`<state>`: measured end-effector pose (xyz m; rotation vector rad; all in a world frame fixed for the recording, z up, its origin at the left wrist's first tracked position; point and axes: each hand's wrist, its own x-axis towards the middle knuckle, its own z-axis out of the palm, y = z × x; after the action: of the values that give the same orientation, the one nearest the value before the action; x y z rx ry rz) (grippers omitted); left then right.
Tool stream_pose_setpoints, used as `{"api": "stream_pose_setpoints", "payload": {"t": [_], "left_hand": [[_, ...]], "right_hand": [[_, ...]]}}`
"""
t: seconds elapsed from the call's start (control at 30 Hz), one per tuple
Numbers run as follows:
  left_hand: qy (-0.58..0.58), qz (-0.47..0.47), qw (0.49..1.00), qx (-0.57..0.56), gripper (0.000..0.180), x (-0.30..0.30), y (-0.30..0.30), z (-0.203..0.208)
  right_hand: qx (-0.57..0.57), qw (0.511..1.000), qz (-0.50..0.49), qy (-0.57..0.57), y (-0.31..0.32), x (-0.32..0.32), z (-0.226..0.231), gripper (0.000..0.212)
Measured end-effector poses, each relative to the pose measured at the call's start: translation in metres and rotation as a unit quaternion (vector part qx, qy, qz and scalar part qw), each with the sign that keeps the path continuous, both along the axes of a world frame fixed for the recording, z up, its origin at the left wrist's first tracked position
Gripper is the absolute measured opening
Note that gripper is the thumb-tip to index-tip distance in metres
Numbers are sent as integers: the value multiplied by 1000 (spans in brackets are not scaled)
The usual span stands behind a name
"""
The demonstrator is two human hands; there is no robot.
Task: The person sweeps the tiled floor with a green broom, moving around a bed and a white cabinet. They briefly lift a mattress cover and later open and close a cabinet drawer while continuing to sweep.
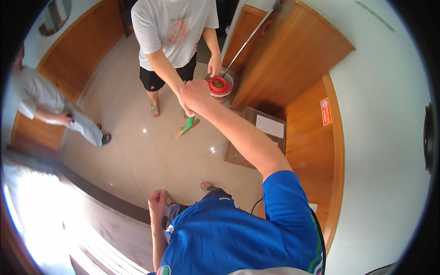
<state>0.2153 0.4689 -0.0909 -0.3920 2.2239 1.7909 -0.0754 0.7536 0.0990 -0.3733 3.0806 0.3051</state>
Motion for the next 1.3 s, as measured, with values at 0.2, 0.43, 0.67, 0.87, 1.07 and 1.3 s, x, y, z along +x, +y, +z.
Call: {"api": "stream_pose_setpoints", "payload": {"t": [0.2, 0.43, 0.67, 0.87, 1.07, 1.3], "left_hand": [[-3, -122, 990, -63, 27, -37, -107, 9], [-43, -185, 977, -97, 28, -64, -205, -64], [-23, -380, 923, -53, 27, -84, -145, -41], [203, -472, 855, -72, 32, -107, -65, -10], [147, -427, 892, -26, 28, -114, -3, 8], [-7, -396, 915, -78, 29, -106, 51, 26]], "right_hand": [[-356, 873, 59, 329, -75, 98, -28, 18], [-263, 816, -361, -368, -7, 405, -394, 27], [-433, 396, -712, -385, -106, 626, -433, 36], [-495, 541, -671, -112, -159, 582, -414, 29], [-607, 210, -765, -44, -65, 556, -392, 22], [-747, 360, -557, 52, 12, 433, -304, 29]]}}
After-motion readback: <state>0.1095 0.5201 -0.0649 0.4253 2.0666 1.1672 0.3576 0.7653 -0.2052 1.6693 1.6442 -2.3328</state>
